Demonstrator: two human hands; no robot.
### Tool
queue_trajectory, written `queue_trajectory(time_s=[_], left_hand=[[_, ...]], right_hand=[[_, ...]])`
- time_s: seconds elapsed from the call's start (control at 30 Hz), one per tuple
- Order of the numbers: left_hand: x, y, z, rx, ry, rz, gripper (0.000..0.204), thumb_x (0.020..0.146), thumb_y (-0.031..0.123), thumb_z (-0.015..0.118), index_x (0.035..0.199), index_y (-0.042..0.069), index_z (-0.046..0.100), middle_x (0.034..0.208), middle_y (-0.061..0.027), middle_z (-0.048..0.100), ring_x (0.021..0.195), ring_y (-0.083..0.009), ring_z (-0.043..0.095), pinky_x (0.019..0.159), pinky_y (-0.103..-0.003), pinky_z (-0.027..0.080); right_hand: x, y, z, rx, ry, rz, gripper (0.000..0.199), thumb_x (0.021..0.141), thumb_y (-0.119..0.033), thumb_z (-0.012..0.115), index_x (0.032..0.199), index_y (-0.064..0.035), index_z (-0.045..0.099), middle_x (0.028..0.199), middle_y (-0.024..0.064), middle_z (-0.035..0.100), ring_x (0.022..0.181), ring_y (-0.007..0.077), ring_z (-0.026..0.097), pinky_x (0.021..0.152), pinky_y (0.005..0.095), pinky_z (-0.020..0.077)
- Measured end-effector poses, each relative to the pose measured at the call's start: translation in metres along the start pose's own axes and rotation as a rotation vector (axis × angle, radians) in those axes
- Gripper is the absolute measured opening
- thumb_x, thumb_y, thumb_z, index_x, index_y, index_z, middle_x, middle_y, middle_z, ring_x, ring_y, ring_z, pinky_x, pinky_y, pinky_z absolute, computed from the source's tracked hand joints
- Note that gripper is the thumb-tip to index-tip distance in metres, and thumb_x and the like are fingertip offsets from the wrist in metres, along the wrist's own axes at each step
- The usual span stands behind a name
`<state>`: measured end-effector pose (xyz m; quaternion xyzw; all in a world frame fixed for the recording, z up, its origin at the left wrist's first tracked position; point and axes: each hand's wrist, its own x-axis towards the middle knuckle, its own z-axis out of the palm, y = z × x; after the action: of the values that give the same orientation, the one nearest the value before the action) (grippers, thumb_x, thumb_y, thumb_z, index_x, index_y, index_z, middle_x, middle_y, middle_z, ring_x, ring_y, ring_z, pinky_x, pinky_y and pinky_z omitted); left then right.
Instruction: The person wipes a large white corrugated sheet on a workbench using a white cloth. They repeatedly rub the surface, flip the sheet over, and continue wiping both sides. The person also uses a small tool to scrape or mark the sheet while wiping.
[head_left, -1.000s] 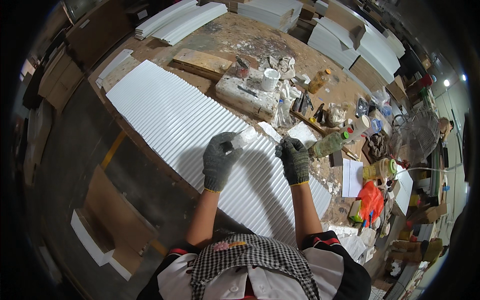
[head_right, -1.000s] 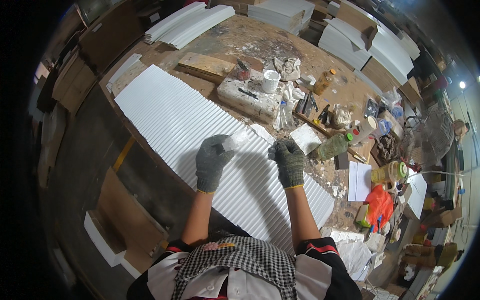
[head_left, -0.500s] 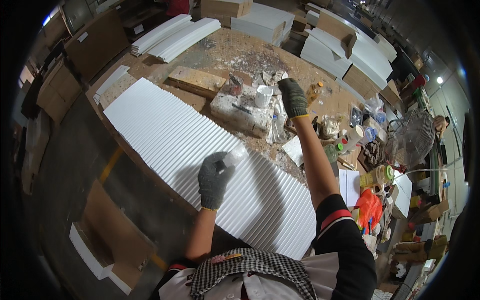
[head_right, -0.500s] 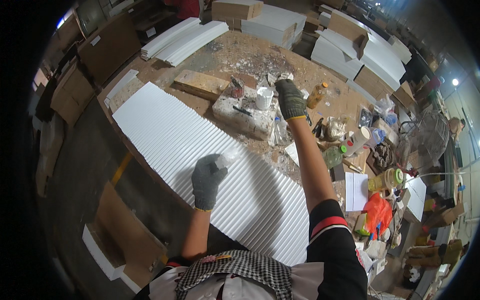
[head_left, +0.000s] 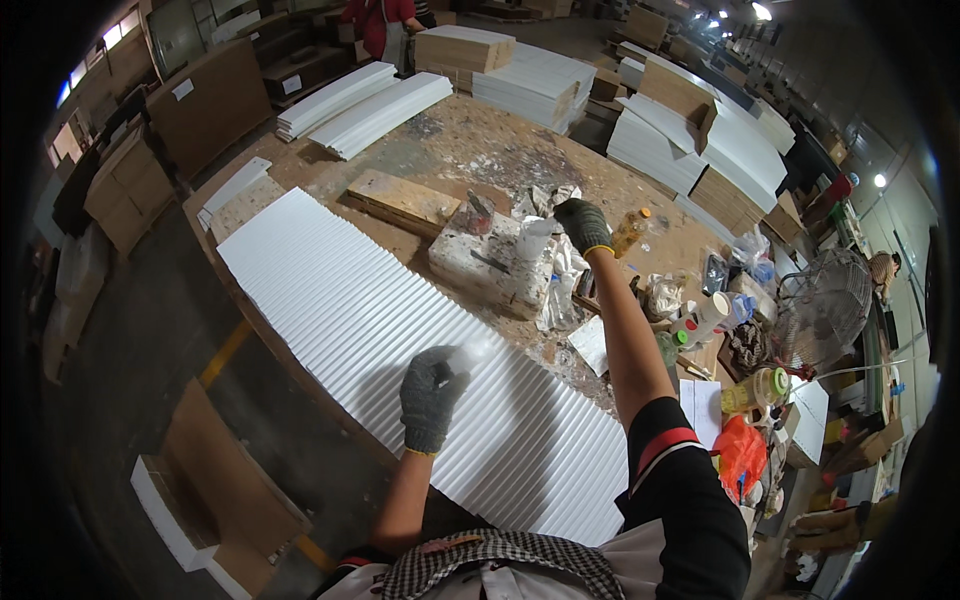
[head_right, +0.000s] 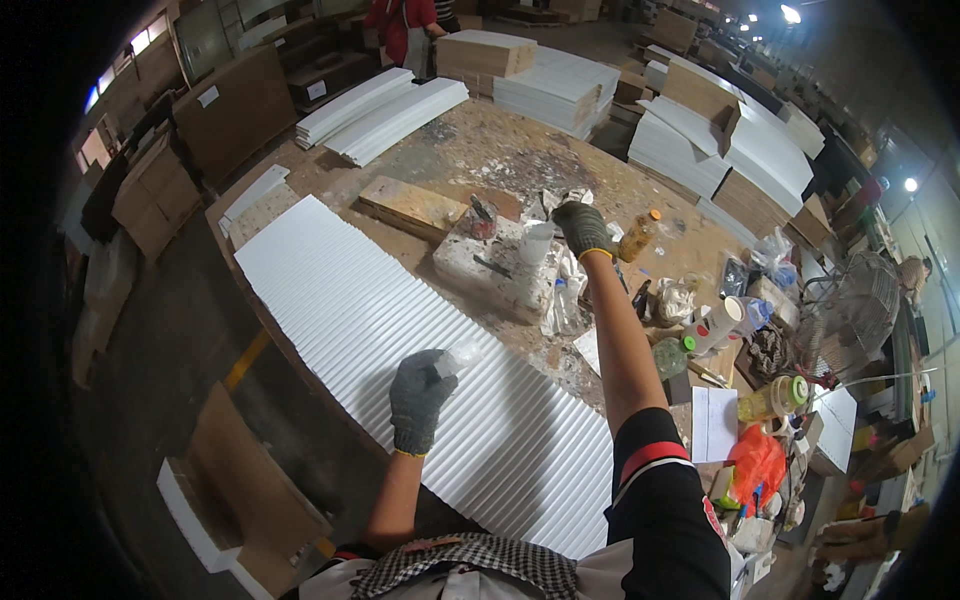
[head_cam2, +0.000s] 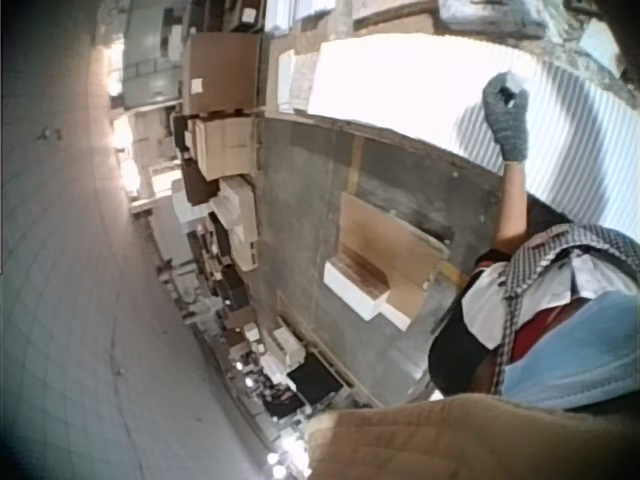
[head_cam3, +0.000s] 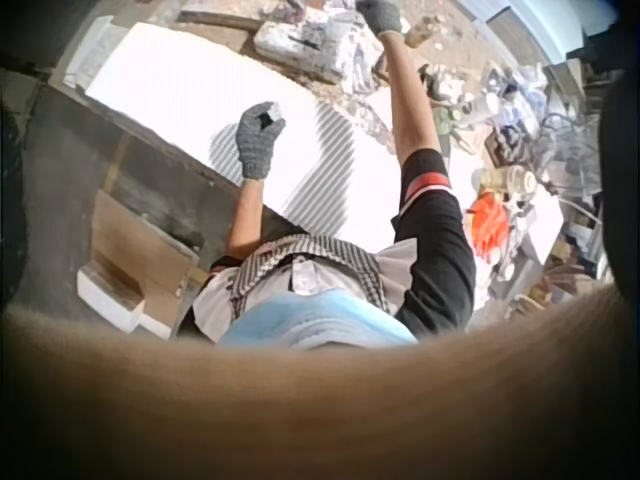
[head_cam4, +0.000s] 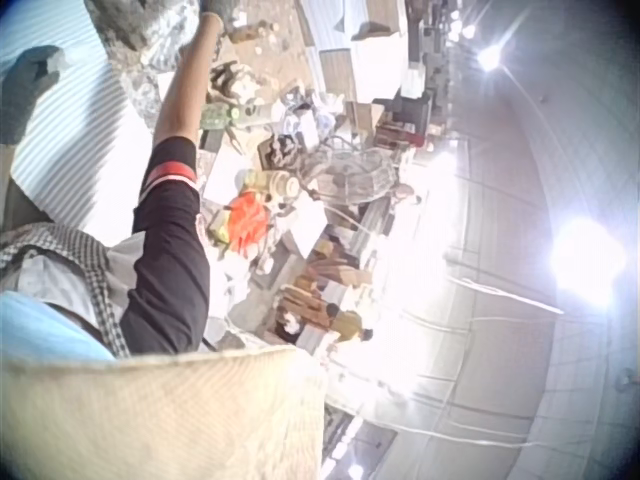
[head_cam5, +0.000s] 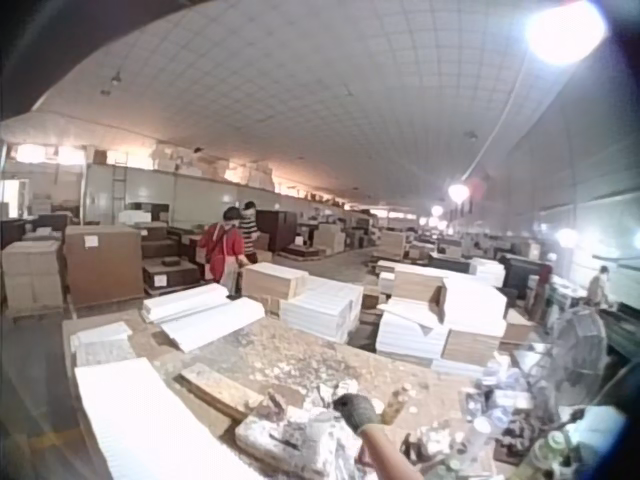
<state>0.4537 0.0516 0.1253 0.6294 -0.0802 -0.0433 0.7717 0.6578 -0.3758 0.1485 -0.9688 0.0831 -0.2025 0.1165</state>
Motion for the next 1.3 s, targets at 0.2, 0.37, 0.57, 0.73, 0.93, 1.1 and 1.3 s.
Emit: queue_trajectory(time_s=[0.2, 0.37, 0.57, 0.73, 0.93, 1.1, 1.3], left_hand=[[-0.001, -0.002, 0.01, 0.005, -0.026, 0.01, 0.05, 0.081, -0.006, 0.081, 0.128, 0.001, 0.063, 0.119, -0.0101, 0.071, 0.102, -0.0171, 0.068, 0.091, -0.032, 0.058], [-0.005, 0.003, 0.016, -0.052, -0.006, 0.032, 0.042, 0.086, 0.001, 0.083, 0.124, 0.005, 0.065, 0.104, 0.0006, 0.067, 0.087, -0.0082, 0.056, 0.082, -0.027, 0.052], [-0.004, 0.0, 0.014, -0.023, 0.064, -0.012, 0.042, 0.086, 0.0, 0.082, 0.124, 0.004, 0.066, 0.103, -0.0001, 0.068, 0.088, -0.01, 0.059, 0.084, -0.028, 0.054], [-0.006, 0.002, 0.012, -0.109, 0.098, -0.128, 0.041, 0.085, 0.002, 0.083, 0.123, 0.004, 0.067, 0.104, -0.0016, 0.068, 0.093, -0.0118, 0.062, 0.087, -0.029, 0.054], [-0.009, 0.006, 0.009, -0.135, 0.107, -0.136, 0.044, 0.083, -0.004, 0.082, 0.123, 0.003, 0.066, 0.111, -0.0043, 0.068, 0.097, -0.0127, 0.063, 0.087, -0.029, 0.056], [-0.009, 0.008, 0.005, -0.147, 0.115, -0.119, 0.044, 0.083, -0.004, 0.082, 0.124, 0.002, 0.065, 0.112, -0.0051, 0.069, 0.099, -0.0143, 0.065, 0.088, -0.029, 0.057], [-0.016, 0.017, 0.015, -0.131, 0.021, 0.077, 0.048, 0.083, -0.005, 0.081, 0.127, 0.003, 0.063, 0.122, -0.0082, 0.067, 0.104, -0.0152, 0.063, 0.094, -0.031, 0.055]], right_hand=[[-0.048, 0.019, 0.007, 1.244, 0.083, 0.764, 0.019, 0.095, -0.012, 0.078, 0.102, 0.0047, 0.074, 0.086, 0.0155, 0.075, 0.069, 0.025, 0.075, 0.067, 0.0376, 0.0655], [-0.104, 0.036, 0.017, 1.553, 0.178, 0.805, 0.01, 0.097, -0.007, 0.07, 0.089, -0.0012, 0.067, 0.081, 0.0095, 0.068, 0.07, 0.0211, 0.069, 0.066, 0.0337, 0.061], [-0.175, -0.019, -0.034, 1.876, -0.051, 0.668, 0.007, 0.099, -0.003, 0.068, 0.104, 0.0009, 0.066, 0.096, 0.0073, 0.067, 0.088, 0.0194, 0.067, 0.081, 0.0308, 0.0591], [-0.246, -0.121, -0.086, 1.509, -0.07, 0.562, 0.021, 0.096, -0.004, 0.076, 0.115, 0.0039, 0.07, 0.095, 0.0141, 0.076, 0.082, 0.0235, 0.075, 0.078, 0.0369, 0.065], [-0.294, -0.182, -0.11, 0.48, 0.215, -0.211, 0.014, 0.094, -0.004, 0.075, 0.107, -0.0086, 0.073, 0.103, 0.0128, 0.076, 0.09, 0.0286, 0.074, 0.082, 0.0388, 0.0598], [-0.309, -0.181, -0.115, 0.475, 0.373, -0.18, 0.018, 0.094, 0.002, 0.074, 0.111, -0.0036, 0.072, 0.096, 0.0148, 0.077, 0.088, 0.0258, 0.076, 0.079, 0.0366, 0.0627], [-0.311, -0.18, -0.087, 1.548, 0.04, 0.677, 0.016, 0.098, -0.007, 0.073, 0.109, 0.0034, 0.067, 0.091, 0.0149, 0.073, 0.076, 0.0241, 0.072, 0.07, 0.0372, 0.0616]])
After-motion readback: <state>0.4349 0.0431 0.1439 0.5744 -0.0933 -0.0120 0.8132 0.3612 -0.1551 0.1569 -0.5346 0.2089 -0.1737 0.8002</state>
